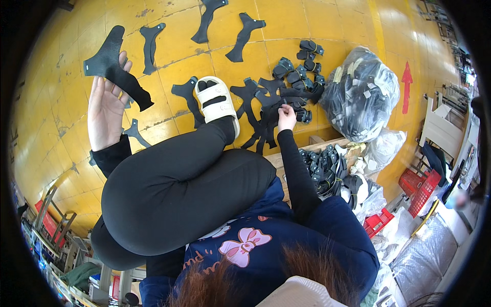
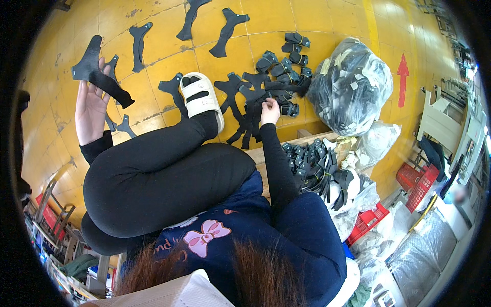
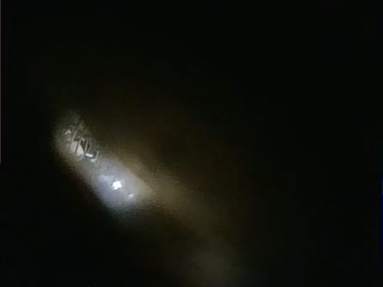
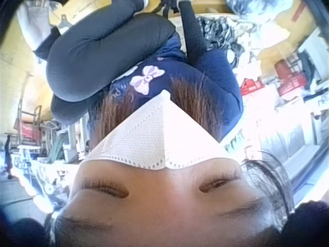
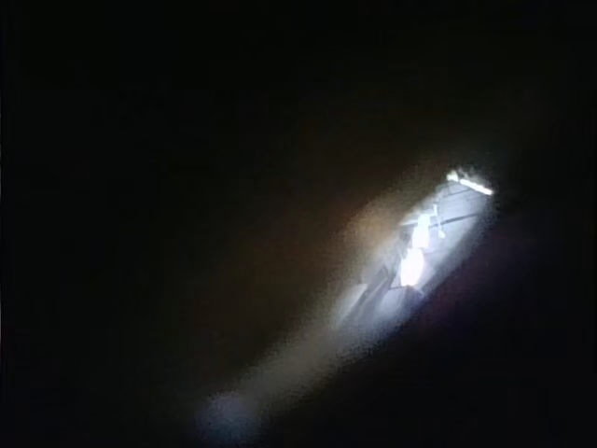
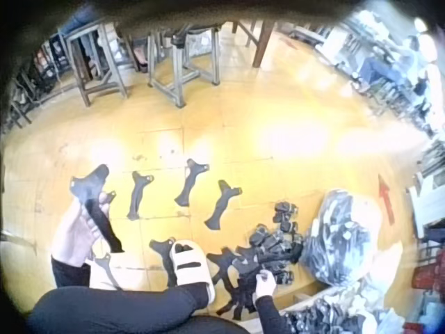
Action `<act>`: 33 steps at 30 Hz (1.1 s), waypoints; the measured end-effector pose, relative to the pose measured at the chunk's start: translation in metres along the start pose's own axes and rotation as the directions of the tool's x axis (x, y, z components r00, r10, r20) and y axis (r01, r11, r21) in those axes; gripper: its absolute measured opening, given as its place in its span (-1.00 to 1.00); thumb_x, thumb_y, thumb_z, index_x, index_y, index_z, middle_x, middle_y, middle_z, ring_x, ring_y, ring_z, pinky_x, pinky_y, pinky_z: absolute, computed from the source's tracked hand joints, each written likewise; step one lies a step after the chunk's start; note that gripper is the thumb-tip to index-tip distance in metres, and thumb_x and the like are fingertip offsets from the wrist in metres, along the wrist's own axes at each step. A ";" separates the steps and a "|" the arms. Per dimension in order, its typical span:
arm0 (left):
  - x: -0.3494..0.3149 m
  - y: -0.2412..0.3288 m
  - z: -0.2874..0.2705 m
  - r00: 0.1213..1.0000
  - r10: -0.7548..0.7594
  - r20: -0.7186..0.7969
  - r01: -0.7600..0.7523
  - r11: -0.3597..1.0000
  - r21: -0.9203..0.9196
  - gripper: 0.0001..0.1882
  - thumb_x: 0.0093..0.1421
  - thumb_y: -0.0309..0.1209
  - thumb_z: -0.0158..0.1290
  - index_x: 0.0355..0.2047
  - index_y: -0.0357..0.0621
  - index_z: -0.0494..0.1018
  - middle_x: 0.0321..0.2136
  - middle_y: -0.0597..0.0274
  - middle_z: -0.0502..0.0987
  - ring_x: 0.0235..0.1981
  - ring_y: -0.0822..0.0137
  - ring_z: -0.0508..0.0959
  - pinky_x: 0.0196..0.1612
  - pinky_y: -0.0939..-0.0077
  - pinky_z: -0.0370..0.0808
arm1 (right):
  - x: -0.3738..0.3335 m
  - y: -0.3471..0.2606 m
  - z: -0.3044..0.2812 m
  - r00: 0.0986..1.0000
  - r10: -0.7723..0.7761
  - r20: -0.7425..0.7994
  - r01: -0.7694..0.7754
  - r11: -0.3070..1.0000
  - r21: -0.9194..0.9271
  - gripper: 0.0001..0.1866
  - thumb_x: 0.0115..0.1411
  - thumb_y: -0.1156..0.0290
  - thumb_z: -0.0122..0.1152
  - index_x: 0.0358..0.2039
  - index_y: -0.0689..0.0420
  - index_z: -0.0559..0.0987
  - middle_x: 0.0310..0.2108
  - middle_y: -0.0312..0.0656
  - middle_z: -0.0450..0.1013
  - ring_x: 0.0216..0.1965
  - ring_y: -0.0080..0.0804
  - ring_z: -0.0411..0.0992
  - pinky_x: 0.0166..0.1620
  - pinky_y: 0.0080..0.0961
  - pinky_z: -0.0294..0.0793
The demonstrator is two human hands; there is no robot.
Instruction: The person sits on the floor and sorts black shoe parts, picking them up one by one, inspecting them, and arranging them in rows. They also gather a pile of parts and tie them together with a rubber band.
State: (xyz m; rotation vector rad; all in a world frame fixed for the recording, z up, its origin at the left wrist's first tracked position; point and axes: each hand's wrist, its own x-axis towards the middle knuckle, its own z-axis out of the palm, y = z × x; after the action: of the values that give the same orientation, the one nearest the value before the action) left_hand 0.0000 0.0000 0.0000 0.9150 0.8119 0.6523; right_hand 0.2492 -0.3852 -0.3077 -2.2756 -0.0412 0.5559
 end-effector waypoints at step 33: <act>-0.004 0.002 -0.001 1.000 -0.003 0.013 0.004 1.000 -0.002 -0.46 0.35 -0.16 -0.31 0.26 -0.11 0.00 0.25 0.03 0.08 0.27 0.17 0.11 0.27 0.32 0.04 | -0.079 -0.081 0.023 0.981 -0.140 0.134 0.086 0.935 0.344 -0.82 0.09 0.59 0.20 -0.26 0.24 0.46 -0.39 -0.36 0.37 -0.37 -0.66 0.35 -0.25 -0.73 0.35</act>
State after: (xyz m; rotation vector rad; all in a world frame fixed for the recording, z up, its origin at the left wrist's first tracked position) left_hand -0.0030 -0.0021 0.0028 0.9150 0.8010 0.6434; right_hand 0.1803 -0.3283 -0.2345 -1.8804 -0.1438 0.6279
